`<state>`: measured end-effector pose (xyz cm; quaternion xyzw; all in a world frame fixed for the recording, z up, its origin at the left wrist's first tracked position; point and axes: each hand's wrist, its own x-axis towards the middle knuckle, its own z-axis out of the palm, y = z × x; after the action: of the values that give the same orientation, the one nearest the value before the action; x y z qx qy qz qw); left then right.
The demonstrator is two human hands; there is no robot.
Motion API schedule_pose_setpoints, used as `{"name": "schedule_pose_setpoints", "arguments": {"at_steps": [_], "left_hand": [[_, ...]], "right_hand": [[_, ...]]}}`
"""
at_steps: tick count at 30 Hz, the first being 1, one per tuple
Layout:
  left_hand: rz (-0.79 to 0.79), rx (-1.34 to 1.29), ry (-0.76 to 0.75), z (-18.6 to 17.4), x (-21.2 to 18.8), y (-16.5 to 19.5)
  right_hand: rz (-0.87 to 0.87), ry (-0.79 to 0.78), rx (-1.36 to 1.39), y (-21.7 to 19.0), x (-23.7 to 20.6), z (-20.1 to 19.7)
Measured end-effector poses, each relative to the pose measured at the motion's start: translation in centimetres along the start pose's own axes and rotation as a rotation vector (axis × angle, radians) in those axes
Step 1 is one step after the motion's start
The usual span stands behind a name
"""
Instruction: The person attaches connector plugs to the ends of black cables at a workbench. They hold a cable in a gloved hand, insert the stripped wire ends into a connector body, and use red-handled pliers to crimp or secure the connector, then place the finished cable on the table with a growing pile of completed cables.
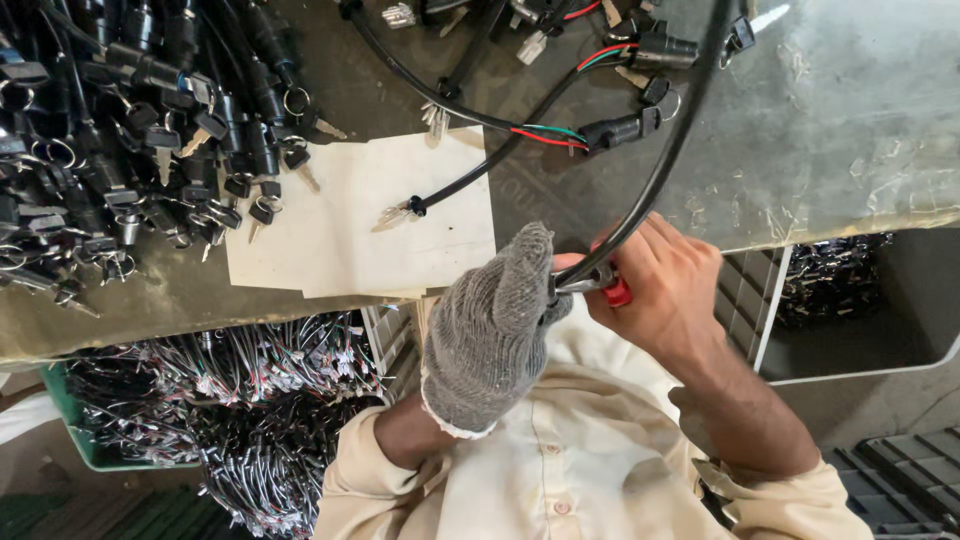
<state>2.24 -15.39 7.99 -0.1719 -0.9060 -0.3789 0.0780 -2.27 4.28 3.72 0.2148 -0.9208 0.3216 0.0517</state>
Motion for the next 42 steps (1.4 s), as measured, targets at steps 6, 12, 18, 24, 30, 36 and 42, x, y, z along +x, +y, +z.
{"name": "schedule_pose_setpoints", "arguments": {"at_steps": [6,12,18,24,30,36,42], "left_hand": [[0.037,0.302,0.049,0.5,-0.2,0.2],[-0.014,0.439,0.040,0.3,1.4,1.6],[-0.166,-0.555,-0.282,-2.8,2.0,1.7],[-0.291,-0.799,-0.462,-3.1,1.5,1.0],[-0.308,-0.701,-0.376,-3.7,1.7,0.9],[-0.105,-0.136,-0.127,-1.2,0.9,0.4],[-0.379,-0.070,0.121,-6.8,3.6,-1.4]], "right_hand": [[0.069,0.011,-0.015,-0.6,-0.2,0.0],[0.087,-0.034,0.169,-1.8,-0.9,-0.8],[-0.007,0.077,0.066,-0.4,0.6,0.0],[-0.220,-0.008,0.378,1.1,1.8,0.6],[-0.157,-0.111,0.289,1.9,1.4,0.9],[0.063,-0.025,0.103,1.2,-0.9,1.9],[0.078,0.114,-0.313,3.1,1.3,-0.7]]}}
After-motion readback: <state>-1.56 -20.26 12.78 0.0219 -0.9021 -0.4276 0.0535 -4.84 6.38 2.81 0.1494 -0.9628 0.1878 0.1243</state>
